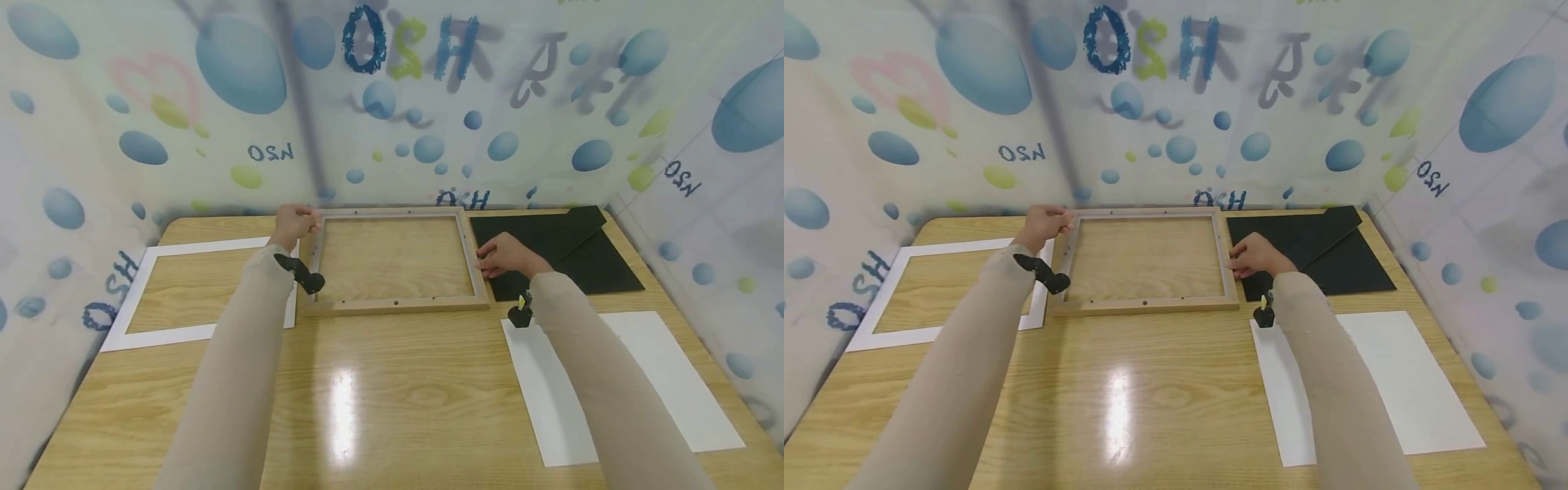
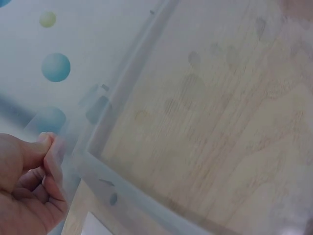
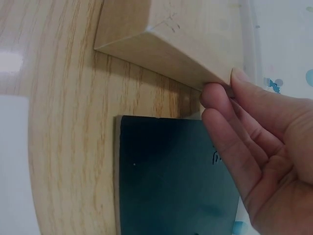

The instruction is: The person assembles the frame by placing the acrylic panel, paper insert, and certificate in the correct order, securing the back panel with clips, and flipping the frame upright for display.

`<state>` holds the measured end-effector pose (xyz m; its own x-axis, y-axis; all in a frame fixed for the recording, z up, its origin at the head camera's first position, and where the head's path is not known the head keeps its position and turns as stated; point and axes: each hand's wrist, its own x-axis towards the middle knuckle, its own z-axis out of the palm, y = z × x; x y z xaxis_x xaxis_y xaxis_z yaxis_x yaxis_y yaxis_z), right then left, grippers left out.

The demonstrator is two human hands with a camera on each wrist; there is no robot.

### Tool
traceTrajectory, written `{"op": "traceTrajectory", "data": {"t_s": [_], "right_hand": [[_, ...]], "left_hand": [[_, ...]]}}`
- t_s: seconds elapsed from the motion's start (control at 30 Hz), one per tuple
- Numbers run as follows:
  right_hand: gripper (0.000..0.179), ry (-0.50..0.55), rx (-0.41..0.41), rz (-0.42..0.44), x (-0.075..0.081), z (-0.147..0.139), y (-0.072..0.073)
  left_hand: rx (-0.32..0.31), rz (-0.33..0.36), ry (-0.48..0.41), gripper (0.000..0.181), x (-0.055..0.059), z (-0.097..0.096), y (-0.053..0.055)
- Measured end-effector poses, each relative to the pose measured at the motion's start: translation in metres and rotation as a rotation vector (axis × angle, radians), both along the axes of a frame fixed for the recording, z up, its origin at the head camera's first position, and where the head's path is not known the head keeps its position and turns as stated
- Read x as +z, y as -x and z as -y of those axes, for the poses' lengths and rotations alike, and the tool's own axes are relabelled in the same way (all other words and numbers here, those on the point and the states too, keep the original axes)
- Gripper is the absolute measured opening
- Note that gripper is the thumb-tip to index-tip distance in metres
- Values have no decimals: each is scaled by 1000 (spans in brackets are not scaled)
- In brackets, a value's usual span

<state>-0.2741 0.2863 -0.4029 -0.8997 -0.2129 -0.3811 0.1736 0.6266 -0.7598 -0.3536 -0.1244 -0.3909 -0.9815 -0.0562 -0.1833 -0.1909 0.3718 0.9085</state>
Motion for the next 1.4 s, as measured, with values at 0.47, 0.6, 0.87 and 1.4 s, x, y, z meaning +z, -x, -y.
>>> {"op": "traceTrajectory", "data": {"t_s": [0.47, 0.6, 0.87, 1.4], "right_hand": [[41, 8, -4, 9, 1, 2, -1], [40, 0, -10, 8, 1, 2, -1], [37, -17, -10, 7, -1, 1, -1], [40, -24, -1, -1, -1, 0, 0]], "left_hand": [[-7, -13, 3, 29, 7, 2, -4], [-5, -24, -11, 30, 9, 3, -5], [0, -4, -37, 27, 3, 4, -4], [-1, 26, -17, 28, 5, 6, -6]]}}
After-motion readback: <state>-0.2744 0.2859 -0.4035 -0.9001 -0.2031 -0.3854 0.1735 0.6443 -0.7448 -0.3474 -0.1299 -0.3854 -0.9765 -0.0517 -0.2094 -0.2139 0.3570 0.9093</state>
